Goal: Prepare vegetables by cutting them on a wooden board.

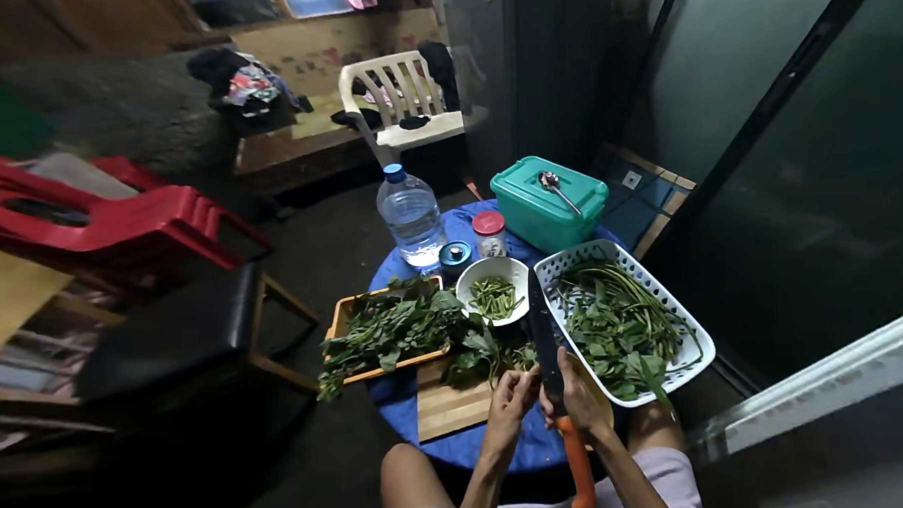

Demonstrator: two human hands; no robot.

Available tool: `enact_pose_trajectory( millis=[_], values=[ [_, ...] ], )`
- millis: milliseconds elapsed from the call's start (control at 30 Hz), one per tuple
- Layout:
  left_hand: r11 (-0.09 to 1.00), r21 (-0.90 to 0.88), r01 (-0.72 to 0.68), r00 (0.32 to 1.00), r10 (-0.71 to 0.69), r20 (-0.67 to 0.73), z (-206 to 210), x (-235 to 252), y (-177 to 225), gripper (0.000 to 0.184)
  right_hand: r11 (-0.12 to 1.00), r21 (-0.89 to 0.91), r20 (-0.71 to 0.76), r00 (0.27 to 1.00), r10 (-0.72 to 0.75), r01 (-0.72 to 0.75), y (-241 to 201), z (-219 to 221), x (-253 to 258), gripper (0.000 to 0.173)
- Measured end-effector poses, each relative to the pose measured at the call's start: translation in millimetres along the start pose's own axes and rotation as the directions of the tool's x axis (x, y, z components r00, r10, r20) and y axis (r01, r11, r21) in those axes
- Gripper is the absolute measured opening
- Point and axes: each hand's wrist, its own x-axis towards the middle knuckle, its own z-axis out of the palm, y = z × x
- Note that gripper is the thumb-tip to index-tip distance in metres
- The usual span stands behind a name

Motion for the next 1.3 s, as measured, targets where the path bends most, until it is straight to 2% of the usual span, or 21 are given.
enact_pose_trajectory(
  millis=[200,267,367,500,567,633,700,833,933,1067,1167,1300],
  values=[
    [0.998,-0.055,0.011,0.999,-0.009,0.032,6,-2,-12,0.018,0.999,0.033,-0.114,0.993,0.043,-0.039,6,-5,3,0.074],
    [1.000,-0.012,-0.015,0.999,0.015,0.033,13,-1,-16,0.017,1.000,-0.008,-0.181,0.983,0.019,-0.020,9,-9,5,0.073],
    [0.983,0.166,-0.074,0.997,0.073,0.009,20,3,-23,0.021,0.982,-0.190,-0.306,0.950,-0.055,-0.004,3,-21,5,0.070],
    [0.892,0.434,-0.126,0.977,0.189,-0.103,15,25,-34,0.026,0.847,-0.532,-0.423,0.862,-0.280,0.014,-2,-61,9,0.071],
    [0.854,0.503,-0.133,0.966,0.226,-0.129,14,45,-40,0.025,0.798,-0.602,-0.463,0.812,-0.356,0.007,-8,-79,9,0.071],
    [0.822,0.563,-0.086,0.981,0.168,-0.095,10,65,-40,0.030,0.773,-0.634,-0.494,0.778,-0.389,-0.016,-13,-92,9,0.068],
    [0.789,0.614,0.025,0.992,0.057,-0.114,0,76,-40,0.036,0.772,-0.631,-0.530,0.771,-0.353,-0.079,-17,-101,11,0.068],
    [0.735,0.650,0.192,0.944,0.043,-0.327,-38,71,-46,0.031,0.794,-0.541,-0.594,0.794,-0.129,-0.276,-16,-112,13,0.076],
    [0.683,0.649,0.335,0.887,0.003,-0.461,-68,69,-57,0.038,0.854,-0.439,-0.598,0.800,-0.046,-0.278,-5,-108,14,0.077],
    [0.631,0.671,0.389,0.888,-0.064,-0.455,-83,77,-72,0.034,0.907,-0.377,-0.540,0.840,-0.052,-0.186,4,-96,12,0.073],
    [0.700,0.647,0.302,0.908,-0.006,-0.418,-77,75,-60,0.025,0.932,-0.351,-0.484,0.870,-0.094,-0.095,3,-89,7,0.068],
    [0.801,0.598,0.003,0.914,0.241,-0.327,-71,59,-32,0.019,0.951,-0.309,-0.433,0.895,-0.112,-0.031,3,-81,-1,0.068]
  ],
)
